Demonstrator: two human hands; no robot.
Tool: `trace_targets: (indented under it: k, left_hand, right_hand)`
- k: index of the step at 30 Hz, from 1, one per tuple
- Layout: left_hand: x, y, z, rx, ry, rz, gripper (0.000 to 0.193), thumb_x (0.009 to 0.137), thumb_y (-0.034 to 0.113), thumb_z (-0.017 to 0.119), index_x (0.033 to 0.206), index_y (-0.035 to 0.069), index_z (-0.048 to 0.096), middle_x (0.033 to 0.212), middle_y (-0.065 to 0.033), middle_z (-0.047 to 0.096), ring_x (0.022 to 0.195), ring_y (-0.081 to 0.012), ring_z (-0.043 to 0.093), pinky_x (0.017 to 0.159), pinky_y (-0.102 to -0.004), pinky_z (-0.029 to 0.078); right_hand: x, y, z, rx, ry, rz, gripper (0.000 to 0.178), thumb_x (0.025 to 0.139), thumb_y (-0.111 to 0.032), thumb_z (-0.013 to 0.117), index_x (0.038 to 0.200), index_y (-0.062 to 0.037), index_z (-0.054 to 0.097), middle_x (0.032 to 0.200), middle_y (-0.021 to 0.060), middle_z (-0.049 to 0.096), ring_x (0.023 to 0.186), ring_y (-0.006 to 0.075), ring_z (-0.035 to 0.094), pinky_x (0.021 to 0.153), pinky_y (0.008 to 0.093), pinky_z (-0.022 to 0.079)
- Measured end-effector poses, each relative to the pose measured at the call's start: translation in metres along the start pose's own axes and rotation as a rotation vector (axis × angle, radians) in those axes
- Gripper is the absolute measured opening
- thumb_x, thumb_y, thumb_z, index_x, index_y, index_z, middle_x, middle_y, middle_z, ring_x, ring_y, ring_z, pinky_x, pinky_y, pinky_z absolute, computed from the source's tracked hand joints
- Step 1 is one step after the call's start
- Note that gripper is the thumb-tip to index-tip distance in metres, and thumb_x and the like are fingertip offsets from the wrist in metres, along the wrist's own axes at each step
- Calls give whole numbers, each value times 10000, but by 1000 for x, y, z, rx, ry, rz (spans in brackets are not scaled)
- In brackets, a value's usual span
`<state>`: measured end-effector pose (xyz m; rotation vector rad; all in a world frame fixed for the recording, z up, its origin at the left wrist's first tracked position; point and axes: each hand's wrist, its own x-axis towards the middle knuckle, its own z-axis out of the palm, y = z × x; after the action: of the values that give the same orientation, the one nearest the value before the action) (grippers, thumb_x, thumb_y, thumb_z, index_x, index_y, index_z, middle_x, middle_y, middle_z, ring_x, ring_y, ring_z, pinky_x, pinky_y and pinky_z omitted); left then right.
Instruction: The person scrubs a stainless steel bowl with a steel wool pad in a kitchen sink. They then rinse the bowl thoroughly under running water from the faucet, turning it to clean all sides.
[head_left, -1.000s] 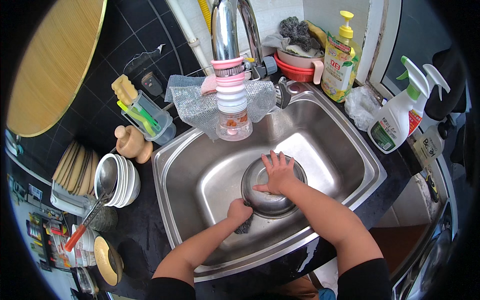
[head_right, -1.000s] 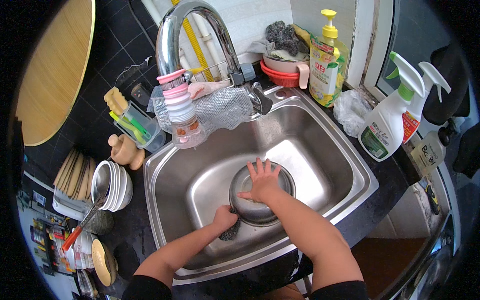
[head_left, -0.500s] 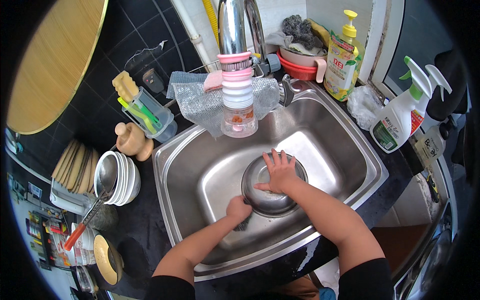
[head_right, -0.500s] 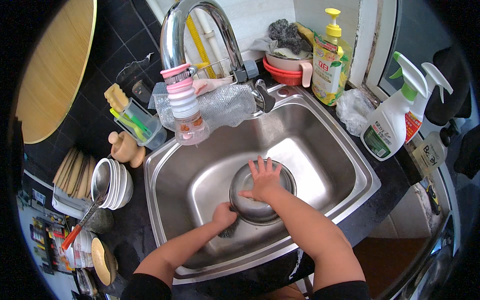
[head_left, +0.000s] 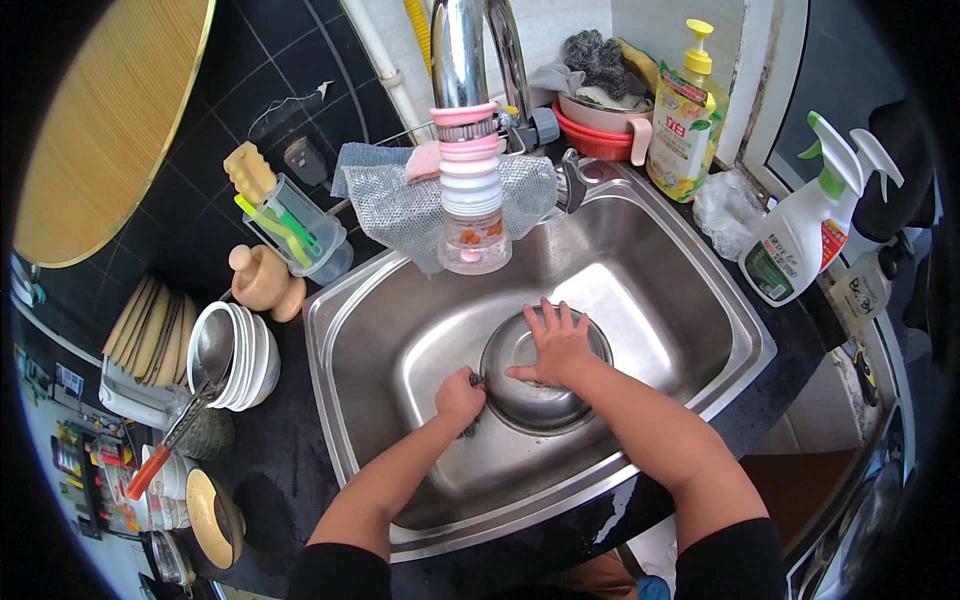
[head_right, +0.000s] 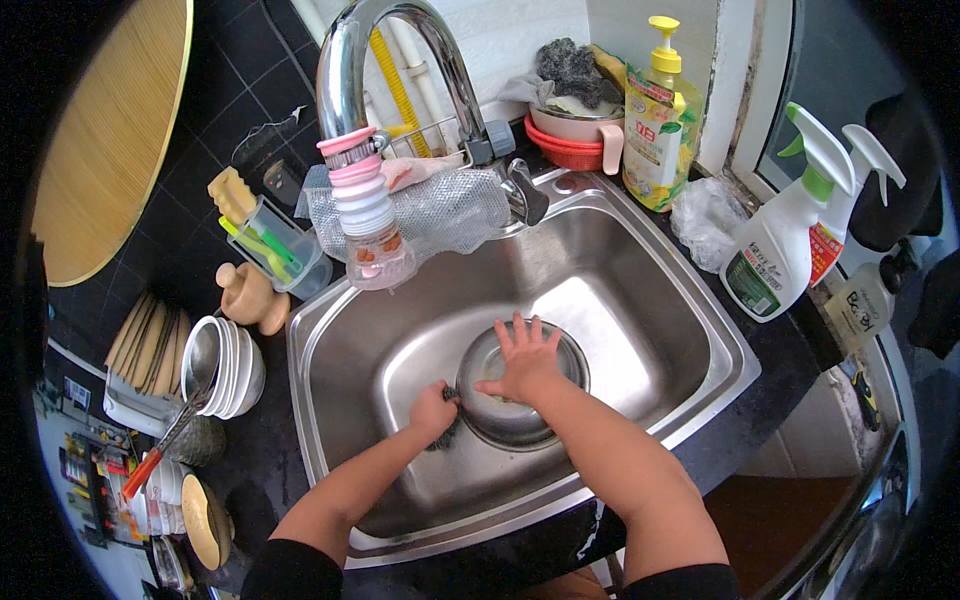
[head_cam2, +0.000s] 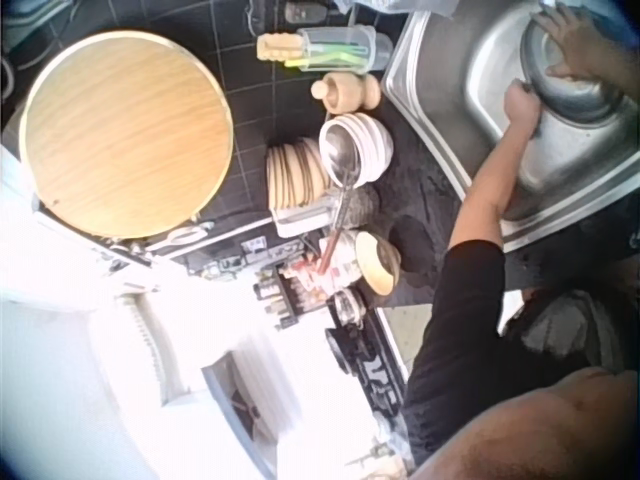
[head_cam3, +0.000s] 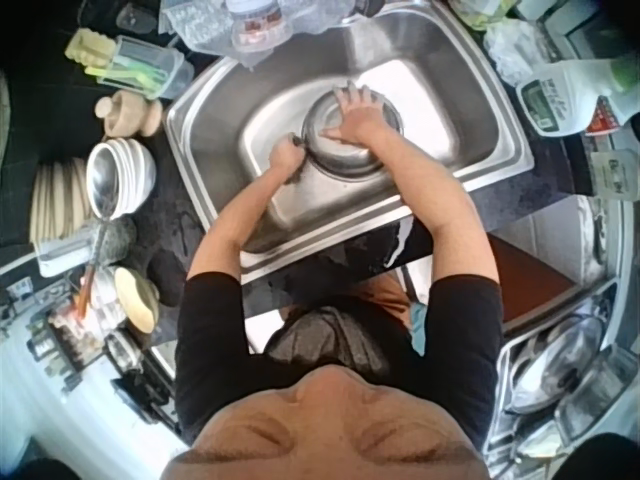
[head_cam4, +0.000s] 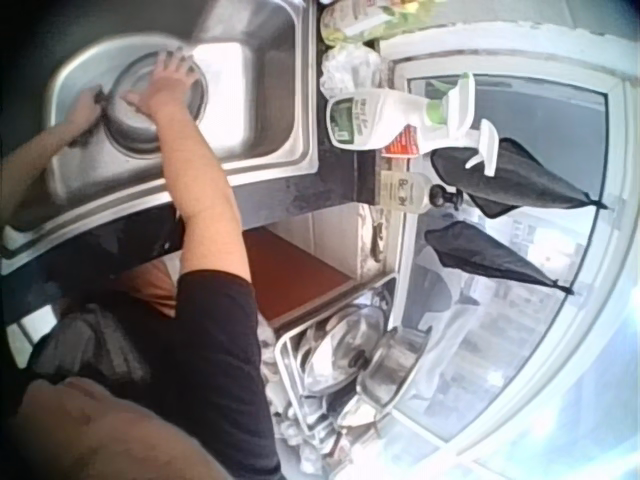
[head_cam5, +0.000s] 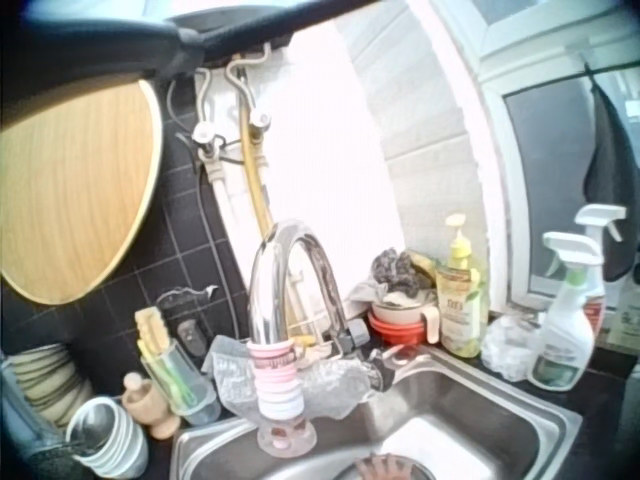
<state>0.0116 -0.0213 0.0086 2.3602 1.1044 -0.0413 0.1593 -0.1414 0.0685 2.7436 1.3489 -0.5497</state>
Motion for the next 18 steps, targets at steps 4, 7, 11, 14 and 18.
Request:
trace_targets:
  k: [4,7,11,14,18]
  left_hand:
    - [-4,1,0,23,-42,-8,198,714,164,586,886,67,601,849,-193,618,846,-371,583,749,-441,456]
    - [-37,-10,14,-81,-186,45,249,724,182,597,958,99,614,896,-187,622,879,-362,584,779,-424,459]
    - [-21,-4,5,-46,-156,11,211,729,189,604,915,89,604,872,-174,623,859,-360,586,746,-438,461]
    - [10,-2,-3,25,-31,-18,177,730,184,603,870,77,589,841,-167,622,839,-362,586,723,-446,459]
    - [20,5,-4,67,-12,-34,210,726,182,597,916,92,607,866,-158,630,862,-346,593,735,-434,464]
  right_hand:
    - [-3,-3,-7,-2,-37,0,1073,666,-775,433,1432,-130,47,1479,133,70,1336,372,121,1017,586,157]
    - [0,-3,-6,-12,-55,4,1072,669,-771,433,1432,-128,40,1479,135,66,1336,375,118,1017,589,154]
    - [0,2,0,6,-27,-1,1069,671,-767,436,1432,-126,45,1479,134,62,1337,375,111,1017,589,152]
    - [-1,-2,-5,20,-29,-2,1068,670,-766,439,1431,-125,51,1480,133,61,1338,375,108,1019,589,150]
    - [-1,-2,-6,7,-35,1,1068,670,-765,440,1432,-126,47,1480,132,62,1338,375,108,1019,590,150]
